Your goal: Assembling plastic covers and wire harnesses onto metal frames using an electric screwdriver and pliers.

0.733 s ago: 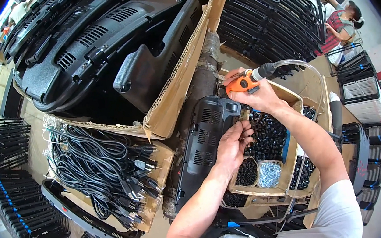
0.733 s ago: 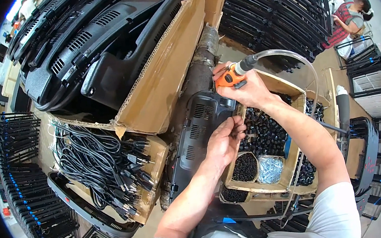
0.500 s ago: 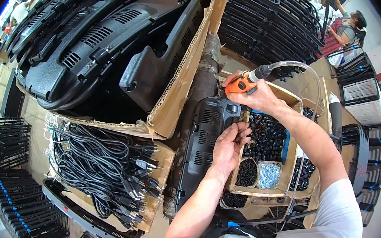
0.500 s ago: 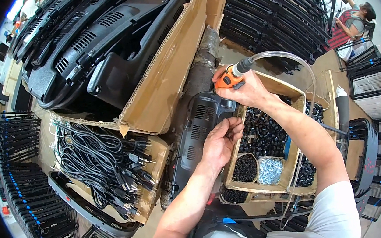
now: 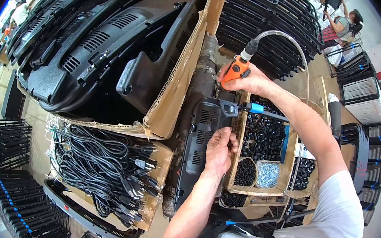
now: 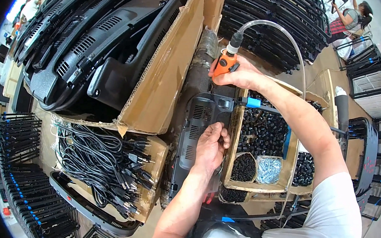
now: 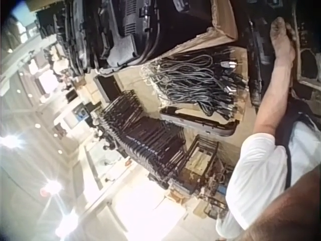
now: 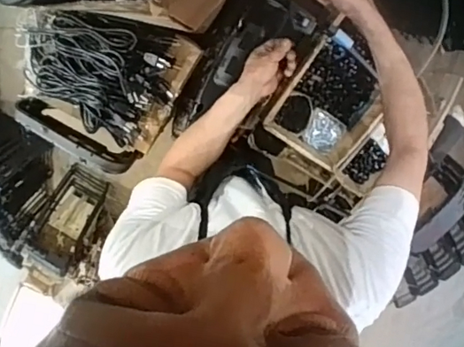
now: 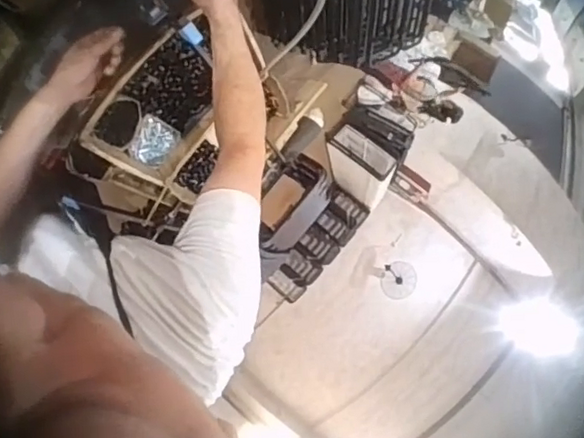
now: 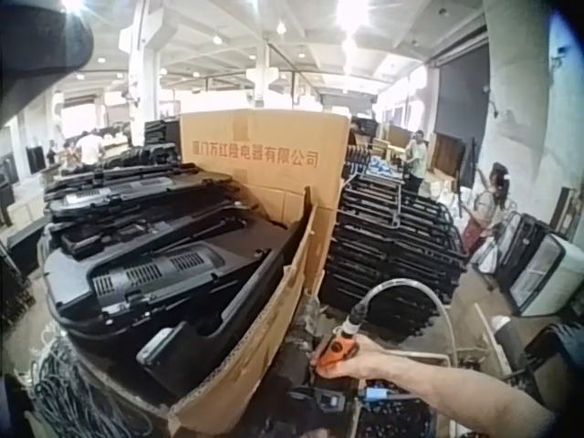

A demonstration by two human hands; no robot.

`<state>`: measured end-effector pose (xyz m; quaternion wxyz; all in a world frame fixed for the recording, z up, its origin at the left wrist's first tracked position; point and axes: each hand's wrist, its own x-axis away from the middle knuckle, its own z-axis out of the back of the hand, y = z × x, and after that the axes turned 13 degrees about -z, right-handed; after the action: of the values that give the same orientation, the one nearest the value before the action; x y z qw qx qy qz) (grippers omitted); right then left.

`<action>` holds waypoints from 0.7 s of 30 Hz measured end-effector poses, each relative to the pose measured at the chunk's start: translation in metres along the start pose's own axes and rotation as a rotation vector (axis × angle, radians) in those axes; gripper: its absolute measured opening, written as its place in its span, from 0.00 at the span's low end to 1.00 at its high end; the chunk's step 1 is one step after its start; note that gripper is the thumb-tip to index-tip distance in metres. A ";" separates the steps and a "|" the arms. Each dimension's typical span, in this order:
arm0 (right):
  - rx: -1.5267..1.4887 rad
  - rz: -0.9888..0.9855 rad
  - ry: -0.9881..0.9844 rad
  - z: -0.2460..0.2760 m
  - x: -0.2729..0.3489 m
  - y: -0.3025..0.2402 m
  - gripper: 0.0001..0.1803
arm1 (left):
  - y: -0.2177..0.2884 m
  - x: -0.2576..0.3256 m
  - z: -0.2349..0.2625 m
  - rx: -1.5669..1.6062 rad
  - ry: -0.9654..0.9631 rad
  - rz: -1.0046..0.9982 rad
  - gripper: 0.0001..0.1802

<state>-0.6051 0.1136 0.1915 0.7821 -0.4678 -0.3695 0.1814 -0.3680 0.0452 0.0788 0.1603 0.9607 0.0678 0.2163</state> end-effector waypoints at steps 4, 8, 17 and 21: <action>-0.039 -0.001 0.000 0.003 0.007 0.002 0.21 | 0.005 0.002 -0.017 -0.080 0.093 0.004 0.12; -0.066 0.011 -0.037 0.002 0.003 0.002 0.19 | 0.002 0.005 -0.009 -0.031 0.048 0.043 0.13; -0.028 0.030 -0.019 -0.001 0.001 0.008 0.20 | 0.007 0.004 -0.010 -0.028 0.208 0.062 0.19; 0.076 0.035 0.003 -0.006 -0.001 0.009 0.19 | 0.007 0.000 -0.007 -0.016 0.218 0.032 0.18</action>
<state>-0.6010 0.1139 0.1816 0.7965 -0.4445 -0.3531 0.2080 -0.3708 0.0402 0.0872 0.1560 0.9311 0.0678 0.3228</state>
